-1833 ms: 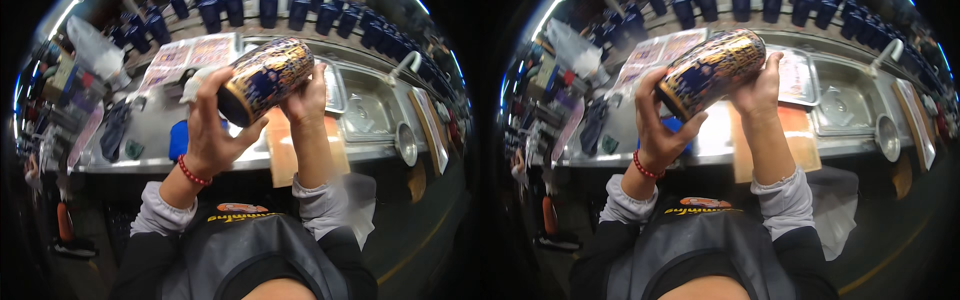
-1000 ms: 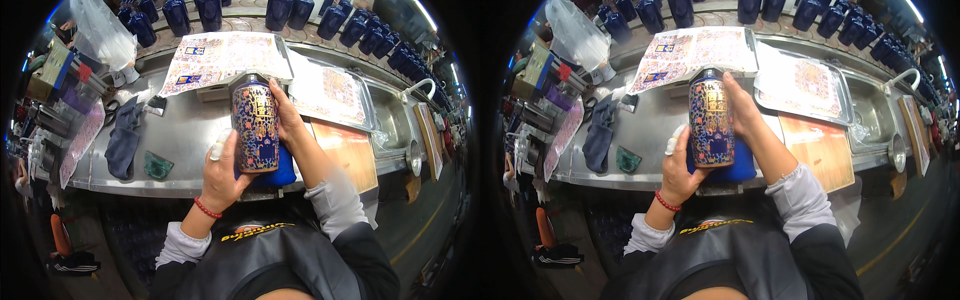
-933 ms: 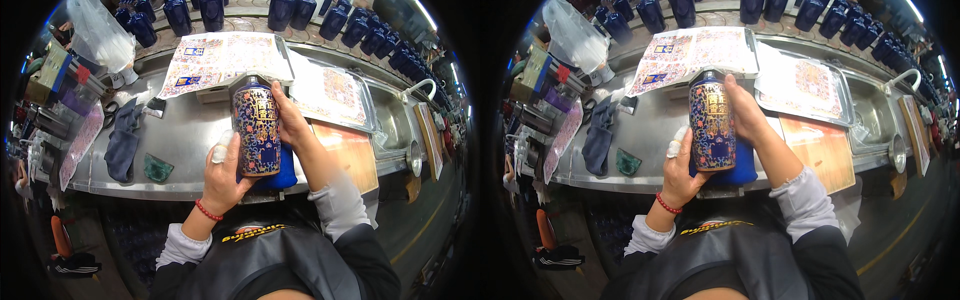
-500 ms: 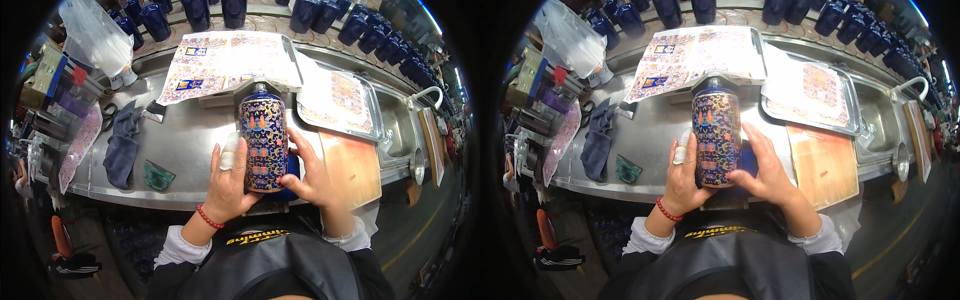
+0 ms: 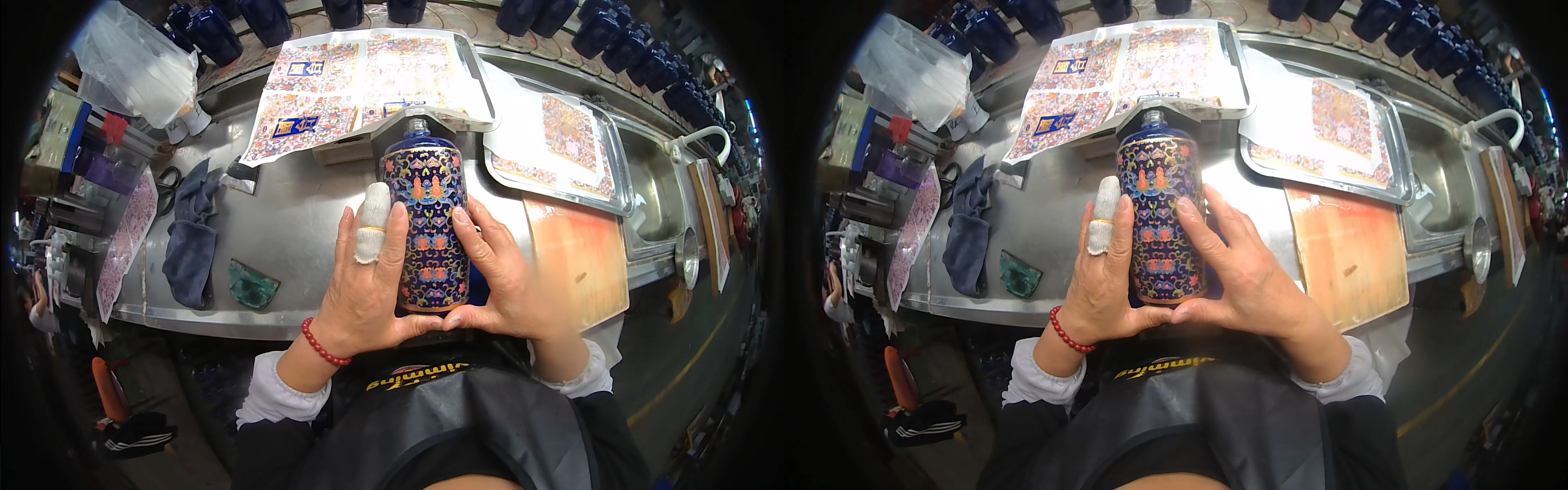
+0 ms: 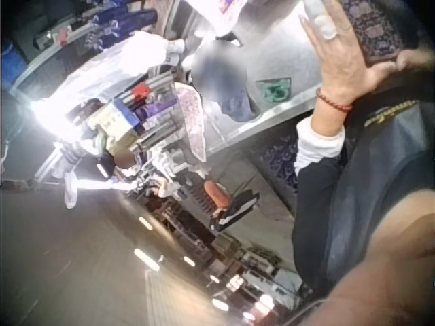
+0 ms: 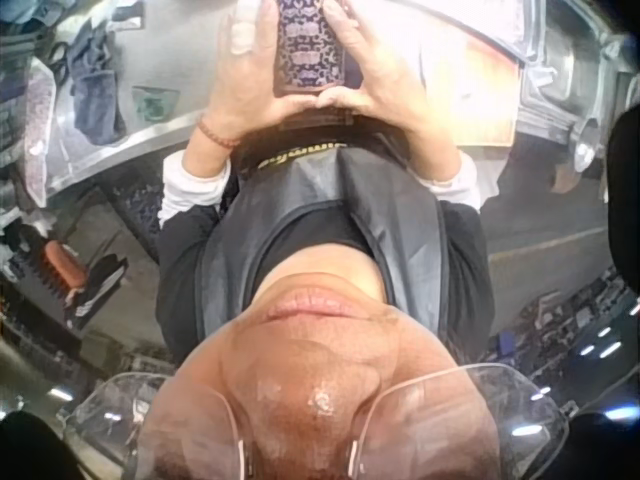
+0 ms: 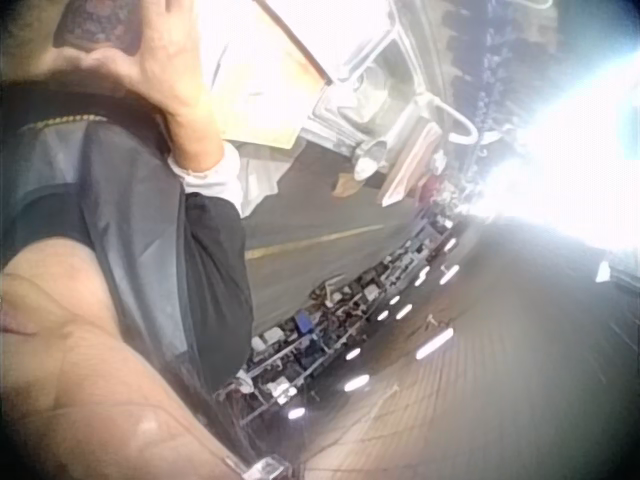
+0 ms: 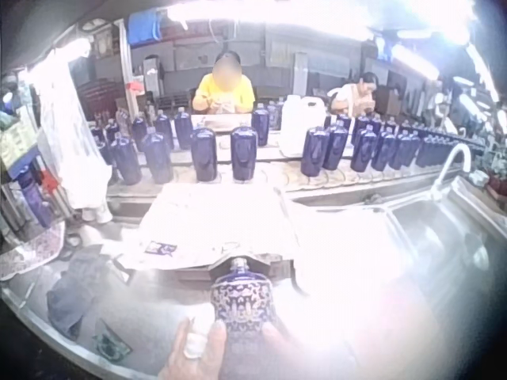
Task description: The person smooths a decorative label on a blue cylindrical container using a green sponge, then cuts a sheet of patterned labels with scissors and applies another label to a second container. The person handles the containers and label sheets on a stainless steel workbench.
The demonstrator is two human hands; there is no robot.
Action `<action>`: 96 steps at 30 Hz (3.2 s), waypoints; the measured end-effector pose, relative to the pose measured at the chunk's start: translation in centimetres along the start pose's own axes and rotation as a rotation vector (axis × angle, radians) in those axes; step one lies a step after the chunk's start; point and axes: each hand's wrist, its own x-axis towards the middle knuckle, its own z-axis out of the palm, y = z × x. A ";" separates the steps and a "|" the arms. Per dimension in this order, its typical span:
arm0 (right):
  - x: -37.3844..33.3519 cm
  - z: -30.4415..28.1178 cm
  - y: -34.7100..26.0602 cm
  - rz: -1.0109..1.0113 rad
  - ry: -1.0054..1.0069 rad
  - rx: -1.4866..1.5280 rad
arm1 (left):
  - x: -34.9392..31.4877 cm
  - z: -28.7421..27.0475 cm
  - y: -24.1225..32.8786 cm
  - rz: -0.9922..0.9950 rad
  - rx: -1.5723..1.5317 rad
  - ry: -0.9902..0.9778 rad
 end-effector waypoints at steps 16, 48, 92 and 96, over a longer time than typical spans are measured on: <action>0.4 -0.8 -0.4 -0.021 0.012 -0.029 | 0.5 0.7 0.4 0.061 -0.064 0.143; 4.9 -0.2 1.4 0.493 0.031 1.097 | 4.6 1.4 -1.7 -0.469 -1.518 0.099; 3.8 1.1 1.6 0.401 0.137 1.087 | 6.0 2.9 1.1 -0.373 -0.545 0.339; 3.8 1.2 1.6 0.386 0.125 1.058 | 6.0 2.6 1.1 -0.359 -0.593 0.337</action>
